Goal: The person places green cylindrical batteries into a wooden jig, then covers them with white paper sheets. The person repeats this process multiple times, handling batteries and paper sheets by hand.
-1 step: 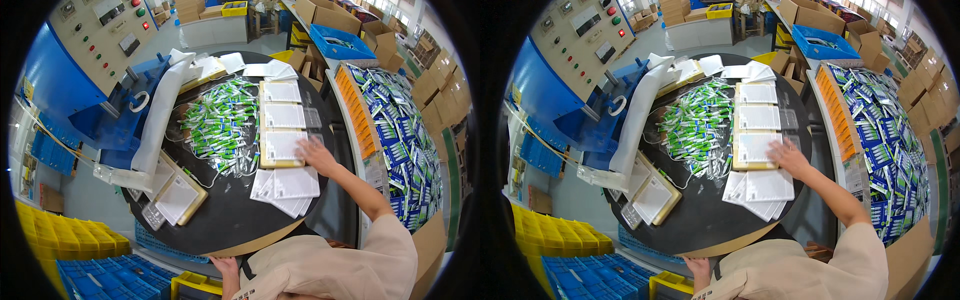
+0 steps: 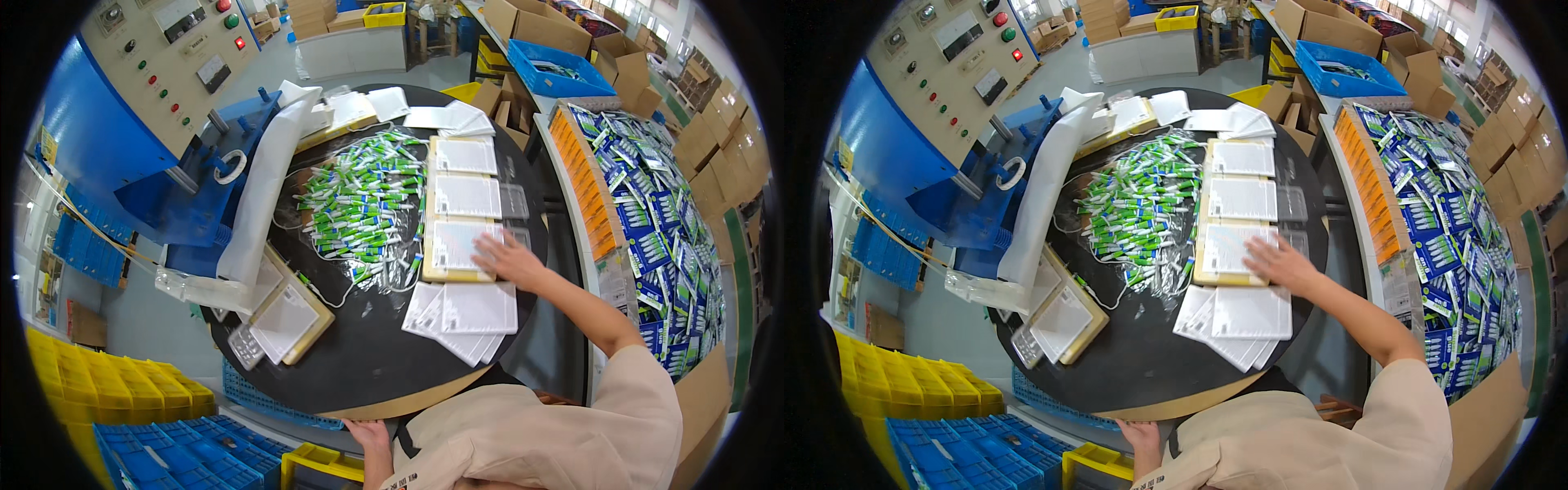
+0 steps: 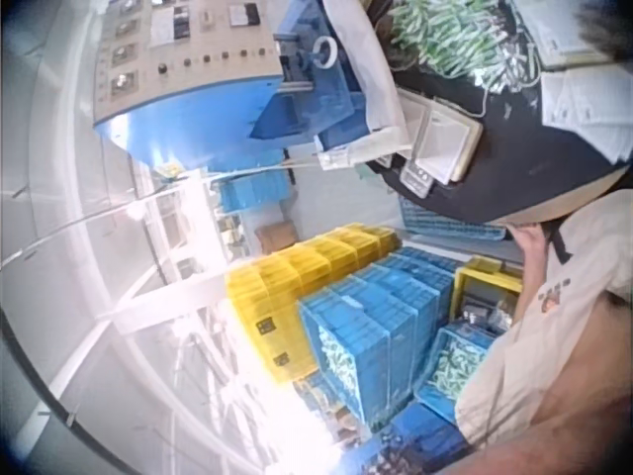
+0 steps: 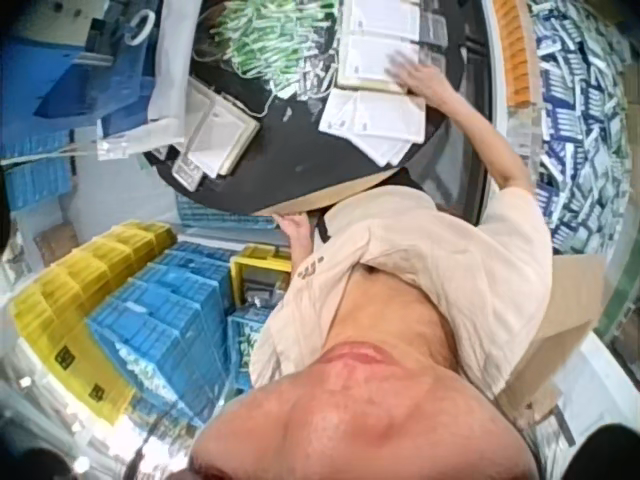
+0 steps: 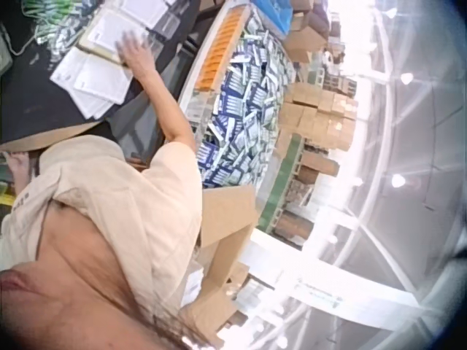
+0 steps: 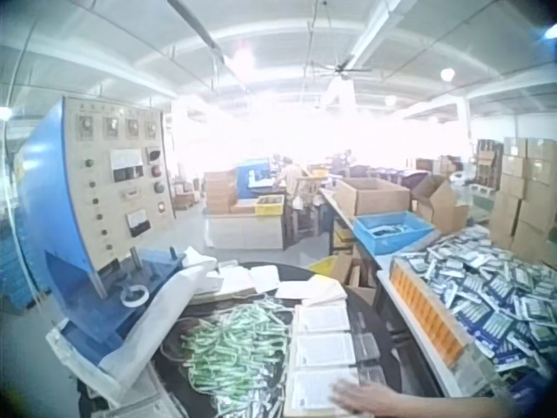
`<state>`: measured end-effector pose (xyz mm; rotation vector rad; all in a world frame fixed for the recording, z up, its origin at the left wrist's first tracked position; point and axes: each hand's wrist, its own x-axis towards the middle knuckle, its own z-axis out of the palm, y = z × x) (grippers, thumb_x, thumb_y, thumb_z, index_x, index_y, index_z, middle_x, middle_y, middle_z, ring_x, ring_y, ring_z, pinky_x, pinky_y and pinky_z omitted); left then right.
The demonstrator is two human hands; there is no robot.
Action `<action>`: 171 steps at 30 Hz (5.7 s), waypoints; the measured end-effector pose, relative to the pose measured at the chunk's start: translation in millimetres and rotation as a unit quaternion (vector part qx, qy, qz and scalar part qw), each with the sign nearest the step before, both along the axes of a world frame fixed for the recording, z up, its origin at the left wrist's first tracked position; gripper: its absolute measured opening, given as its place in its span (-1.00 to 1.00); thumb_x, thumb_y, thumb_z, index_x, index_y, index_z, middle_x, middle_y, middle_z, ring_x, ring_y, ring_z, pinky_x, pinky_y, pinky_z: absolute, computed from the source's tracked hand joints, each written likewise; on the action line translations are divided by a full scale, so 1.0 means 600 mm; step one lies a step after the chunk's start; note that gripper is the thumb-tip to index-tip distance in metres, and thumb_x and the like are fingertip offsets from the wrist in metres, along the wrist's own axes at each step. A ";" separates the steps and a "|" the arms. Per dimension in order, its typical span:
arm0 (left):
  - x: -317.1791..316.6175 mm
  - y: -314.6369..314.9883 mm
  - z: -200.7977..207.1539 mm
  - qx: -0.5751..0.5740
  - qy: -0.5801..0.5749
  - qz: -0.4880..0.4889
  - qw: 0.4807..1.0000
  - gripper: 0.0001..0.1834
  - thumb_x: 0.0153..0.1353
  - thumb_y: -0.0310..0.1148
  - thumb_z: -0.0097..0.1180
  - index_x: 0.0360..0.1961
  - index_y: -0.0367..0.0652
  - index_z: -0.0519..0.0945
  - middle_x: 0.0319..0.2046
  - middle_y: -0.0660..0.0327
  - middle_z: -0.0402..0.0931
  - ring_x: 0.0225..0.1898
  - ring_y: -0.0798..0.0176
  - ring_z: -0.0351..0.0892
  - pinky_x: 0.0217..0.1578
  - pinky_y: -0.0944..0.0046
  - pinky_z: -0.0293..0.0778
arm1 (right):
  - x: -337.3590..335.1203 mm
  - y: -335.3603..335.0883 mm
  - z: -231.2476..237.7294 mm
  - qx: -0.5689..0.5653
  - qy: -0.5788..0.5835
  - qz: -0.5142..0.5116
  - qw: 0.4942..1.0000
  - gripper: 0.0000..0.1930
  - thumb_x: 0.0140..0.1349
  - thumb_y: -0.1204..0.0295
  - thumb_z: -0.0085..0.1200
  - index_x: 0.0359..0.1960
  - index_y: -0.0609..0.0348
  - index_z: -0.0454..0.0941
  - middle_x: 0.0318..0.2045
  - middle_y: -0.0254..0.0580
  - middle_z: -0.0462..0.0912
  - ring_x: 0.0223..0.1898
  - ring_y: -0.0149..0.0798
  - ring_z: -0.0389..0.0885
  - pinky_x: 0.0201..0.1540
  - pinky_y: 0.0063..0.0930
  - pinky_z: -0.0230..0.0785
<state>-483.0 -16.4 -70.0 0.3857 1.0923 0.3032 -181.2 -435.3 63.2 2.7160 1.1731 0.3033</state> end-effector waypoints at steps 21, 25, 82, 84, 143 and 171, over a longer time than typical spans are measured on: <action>0.191 0.540 -0.032 0.149 0.033 -0.167 0.974 -0.36 0.58 0.11 -0.35 0.39 -0.12 0.38 0.33 0.13 0.44 0.31 -0.03 0.44 0.34 -0.10 0.35 | -0.108 0.216 -0.020 0.041 -0.020 0.068 0.997 -0.44 0.29 0.40 -0.05 0.32 0.40 0.37 0.35 0.14 0.41 0.39 0.01 0.39 0.36 0.05 0.29; 0.151 0.518 -0.036 0.161 0.015 -0.180 0.970 -0.38 0.55 0.10 -0.19 0.36 -0.17 0.40 0.28 0.11 0.47 0.26 -0.03 0.47 0.26 -0.09 0.40 | -0.099 0.155 0.041 0.158 -0.071 0.034 0.984 -0.48 0.24 0.43 -0.01 0.23 0.46 0.44 0.25 0.18 0.52 0.28 0.04 0.53 0.27 -0.09 0.44; 0.194 0.055 0.161 0.705 -0.141 -0.682 0.137 -0.91 0.15 -0.34 0.26 -0.40 -0.05 0.75 -0.41 0.09 0.67 -0.35 -0.08 0.68 -0.31 -0.01 0.57 | -0.176 0.284 -0.113 0.080 0.300 0.142 0.940 -0.74 -0.14 0.27 0.46 -0.45 0.14 0.74 -0.45 -0.07 0.74 -0.31 0.09 0.74 -0.30 -0.03 0.54; 0.184 0.055 0.162 0.720 -0.122 -0.673 0.116 -0.85 0.19 -0.28 0.27 -0.32 -0.11 0.75 -0.40 -0.02 0.67 -0.37 -0.14 0.67 -0.34 -0.06 0.55 | -0.175 0.280 -0.118 0.098 0.343 0.133 0.925 -0.79 -0.12 0.30 0.44 -0.47 0.12 0.75 -0.47 -0.06 0.73 -0.30 0.08 0.74 -0.30 -0.04 0.54; 0.124 -0.061 0.172 0.804 -0.090 -0.477 0.343 -0.57 0.12 -0.11 0.39 -0.06 -0.14 0.69 -0.08 0.20 0.60 -0.06 0.11 0.59 0.05 0.11 0.44 | -0.046 0.314 -0.024 0.327 0.193 0.046 0.924 -0.92 0.02 0.46 0.34 -0.47 0.15 0.68 -0.42 -0.21 0.64 -0.28 -0.10 0.62 -0.25 -0.25 0.51; 0.272 -0.153 0.150 0.854 -0.033 -0.476 0.210 -0.33 0.31 -0.14 0.20 0.38 -0.18 0.37 0.32 0.11 0.39 0.38 0.08 0.32 0.44 -0.17 0.08 | 0.065 0.262 0.003 0.590 0.446 -0.040 0.671 -0.85 0.30 0.44 0.26 -0.24 0.28 0.63 -0.29 -0.29 0.66 -0.23 -0.45 0.62 -0.20 -0.47 0.50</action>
